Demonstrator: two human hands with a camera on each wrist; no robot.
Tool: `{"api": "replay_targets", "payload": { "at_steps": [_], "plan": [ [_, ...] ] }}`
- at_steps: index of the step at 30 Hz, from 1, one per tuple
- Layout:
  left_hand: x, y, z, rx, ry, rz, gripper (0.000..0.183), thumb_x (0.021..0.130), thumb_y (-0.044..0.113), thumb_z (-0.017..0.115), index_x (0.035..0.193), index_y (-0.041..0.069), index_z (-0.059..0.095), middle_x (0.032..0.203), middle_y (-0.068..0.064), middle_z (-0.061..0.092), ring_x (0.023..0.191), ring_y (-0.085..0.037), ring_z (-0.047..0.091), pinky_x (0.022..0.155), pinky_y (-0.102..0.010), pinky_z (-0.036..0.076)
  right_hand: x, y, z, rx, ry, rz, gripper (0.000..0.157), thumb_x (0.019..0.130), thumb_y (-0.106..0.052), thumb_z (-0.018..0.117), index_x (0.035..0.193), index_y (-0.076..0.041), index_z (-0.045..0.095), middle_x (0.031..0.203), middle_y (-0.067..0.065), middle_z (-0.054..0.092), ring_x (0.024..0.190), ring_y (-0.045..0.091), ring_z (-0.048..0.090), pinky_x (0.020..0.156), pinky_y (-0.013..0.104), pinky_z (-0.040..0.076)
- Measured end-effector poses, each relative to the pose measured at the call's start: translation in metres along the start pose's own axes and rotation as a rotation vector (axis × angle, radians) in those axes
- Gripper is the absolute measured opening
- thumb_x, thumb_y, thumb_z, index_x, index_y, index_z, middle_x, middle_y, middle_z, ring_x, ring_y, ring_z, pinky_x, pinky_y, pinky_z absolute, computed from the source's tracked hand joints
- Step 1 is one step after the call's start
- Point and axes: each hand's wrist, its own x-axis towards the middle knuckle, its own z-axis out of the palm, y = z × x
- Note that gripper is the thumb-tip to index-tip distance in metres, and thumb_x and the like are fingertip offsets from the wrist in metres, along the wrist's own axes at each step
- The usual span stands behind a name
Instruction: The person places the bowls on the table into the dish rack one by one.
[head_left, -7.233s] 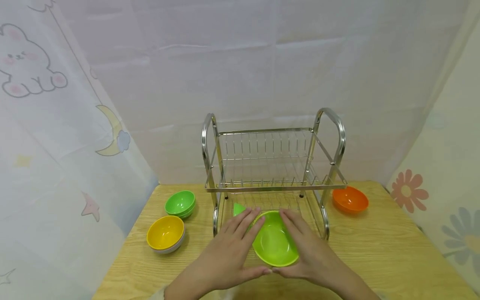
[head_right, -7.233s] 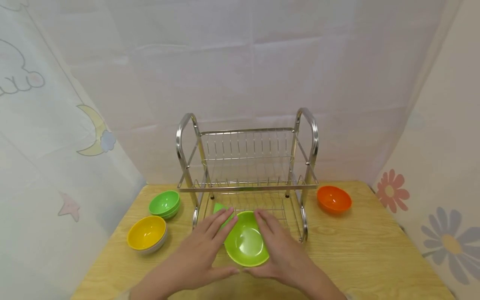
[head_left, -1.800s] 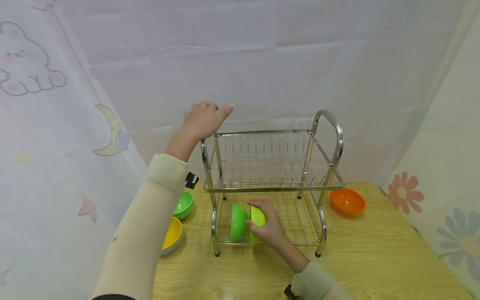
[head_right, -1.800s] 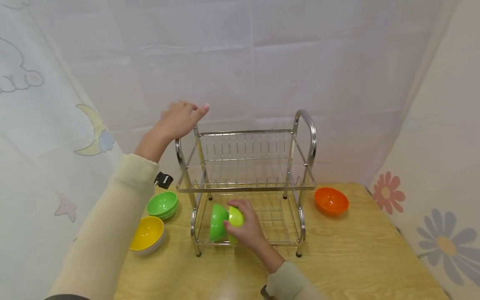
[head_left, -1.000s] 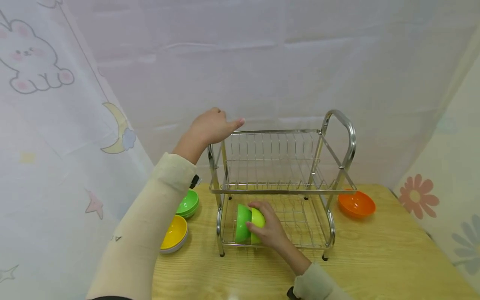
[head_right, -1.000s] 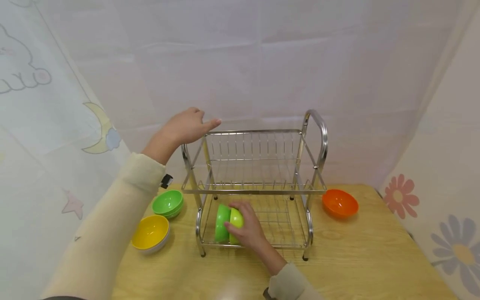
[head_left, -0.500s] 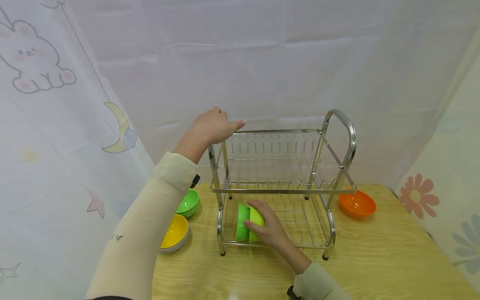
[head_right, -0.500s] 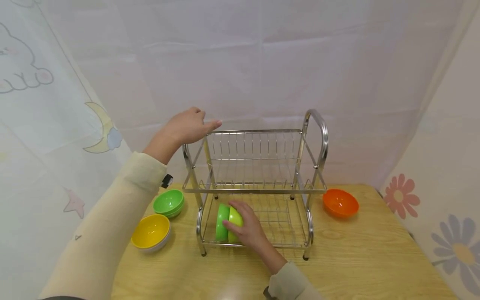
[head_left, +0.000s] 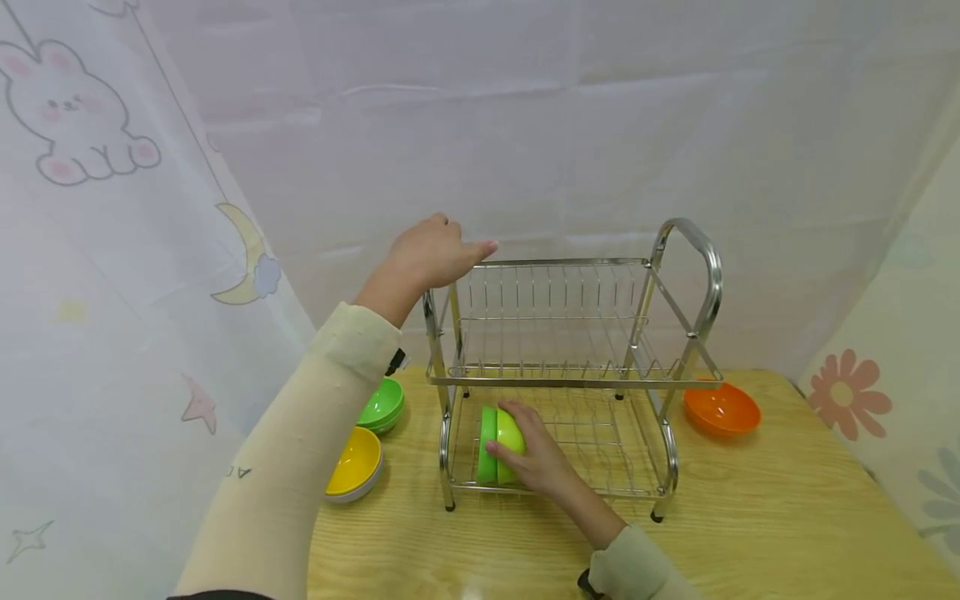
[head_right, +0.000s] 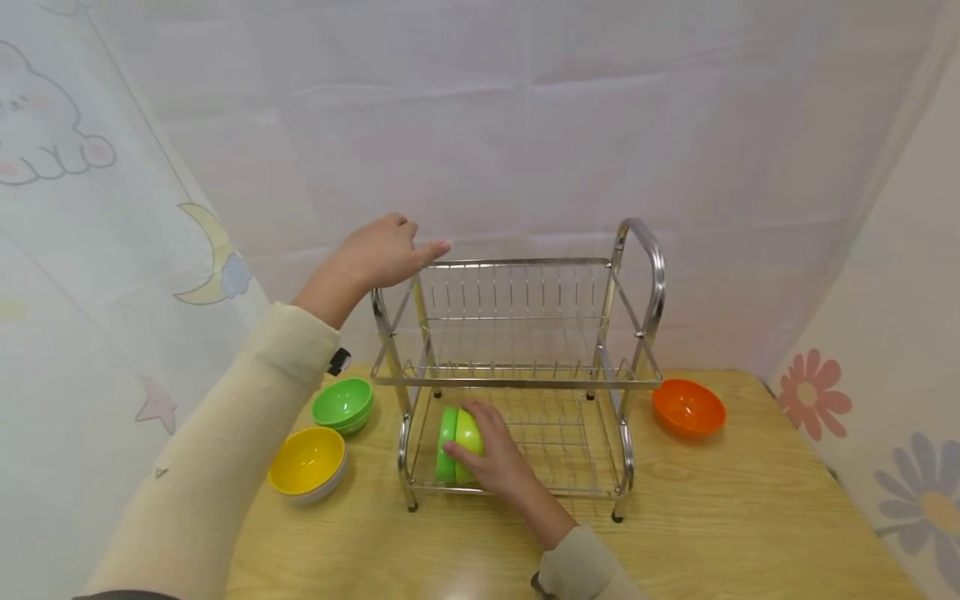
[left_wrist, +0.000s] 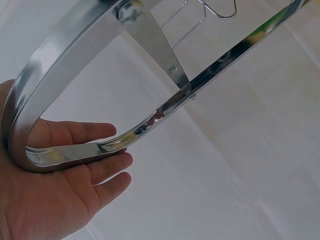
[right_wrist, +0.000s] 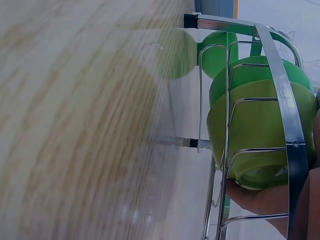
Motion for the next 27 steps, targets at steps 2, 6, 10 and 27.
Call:
{"api": "replay_targets", "payload": {
  "at_steps": [2, 6, 10, 27],
  "plan": [
    [0.000, 0.000, 0.000, 0.008, 0.002, -0.004, 0.089, 0.101, 0.070, 0.030, 0.157, 0.002, 0.033, 0.167, -0.017, 0.019, 0.153, -0.035, 0.022, 0.121, -0.051, 0.027, 0.000, 0.000, 0.000, 0.001, -0.010, 0.006, 0.070, 0.095, -0.038, 0.071, 0.154, -0.018, 0.040, 0.152, 0.016, 0.040, 0.098, 0.021, 0.056, 0.074, 0.033, 0.054],
    [0.000, 0.003, -0.001, 0.022, 0.004, -0.005, 0.088, 0.101, 0.070, 0.029, 0.158, 0.003, 0.032, 0.168, -0.017, 0.017, 0.153, -0.035, 0.022, 0.121, -0.051, 0.027, 0.001, -0.001, -0.003, 0.005, -0.017, 0.020, 0.072, 0.095, -0.039, 0.071, 0.155, -0.018, 0.038, 0.152, 0.016, 0.039, 0.096, 0.021, 0.056, 0.074, 0.033, 0.054],
    [0.000, 0.006, -0.003, 0.027, 0.004, 0.008, 0.087, 0.101, 0.070, 0.029, 0.158, 0.004, 0.033, 0.168, -0.017, 0.016, 0.153, -0.035, 0.022, 0.122, -0.051, 0.027, 0.000, 0.001, -0.006, 0.002, -0.003, 0.020, 0.075, 0.095, -0.038, 0.072, 0.157, -0.016, 0.036, 0.155, 0.017, 0.037, 0.097, 0.022, 0.056, 0.075, 0.033, 0.053],
    [0.006, 0.017, -0.001, 0.043, -0.016, 0.010, 0.085, 0.101, 0.070, 0.027, 0.158, 0.007, 0.034, 0.168, -0.017, 0.014, 0.153, -0.035, 0.023, 0.121, -0.051, 0.027, -0.025, 0.004, -0.037, -0.053, 0.086, -0.037, 0.061, 0.104, -0.035, 0.057, 0.155, -0.007, 0.037, 0.158, 0.021, 0.036, 0.143, 0.047, 0.036, 0.109, 0.069, 0.036]
  ]
}}
